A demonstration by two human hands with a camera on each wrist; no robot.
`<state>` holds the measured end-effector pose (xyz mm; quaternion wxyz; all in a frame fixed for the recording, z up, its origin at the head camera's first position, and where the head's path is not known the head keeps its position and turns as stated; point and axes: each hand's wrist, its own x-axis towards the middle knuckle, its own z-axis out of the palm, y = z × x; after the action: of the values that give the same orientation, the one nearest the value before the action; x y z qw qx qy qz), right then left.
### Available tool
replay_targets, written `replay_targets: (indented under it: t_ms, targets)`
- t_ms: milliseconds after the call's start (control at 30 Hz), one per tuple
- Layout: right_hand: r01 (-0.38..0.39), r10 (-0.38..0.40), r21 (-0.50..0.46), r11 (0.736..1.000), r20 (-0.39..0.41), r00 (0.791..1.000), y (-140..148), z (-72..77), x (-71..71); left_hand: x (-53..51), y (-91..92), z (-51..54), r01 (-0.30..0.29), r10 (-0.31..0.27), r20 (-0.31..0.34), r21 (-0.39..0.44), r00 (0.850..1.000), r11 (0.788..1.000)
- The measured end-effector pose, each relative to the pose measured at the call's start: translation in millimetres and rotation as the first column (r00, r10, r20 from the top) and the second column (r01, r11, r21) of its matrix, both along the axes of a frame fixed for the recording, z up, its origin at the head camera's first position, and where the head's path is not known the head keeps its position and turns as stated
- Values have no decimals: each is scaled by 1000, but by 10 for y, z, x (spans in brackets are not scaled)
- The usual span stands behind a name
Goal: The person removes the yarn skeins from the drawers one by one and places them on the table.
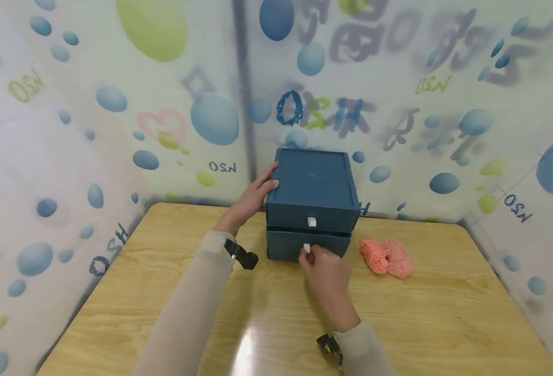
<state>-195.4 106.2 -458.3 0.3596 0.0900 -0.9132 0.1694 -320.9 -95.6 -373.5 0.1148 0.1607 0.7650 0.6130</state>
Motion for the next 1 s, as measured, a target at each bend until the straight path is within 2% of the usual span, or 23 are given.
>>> replay_targets:
  t_ms: [133,500,800,1000]
  targets:
    - [-13,13,3,1000,-4,1000,2,-18,79,7,-20,1,6,-6,-5,1,1000,1000]
    - [-47,47,18,999,-15,999,27,-33,255,8,-27,31,21,-22,36,42,999,999]
    - [-75,75,-15,997,39,996,48,-72,397,-6,-21,29,18,-20,39,39,999,999]
    - [-107,107,-24,994,6,994,71,-95,531,-1,-11,30,40,-41,39,39,998,998]
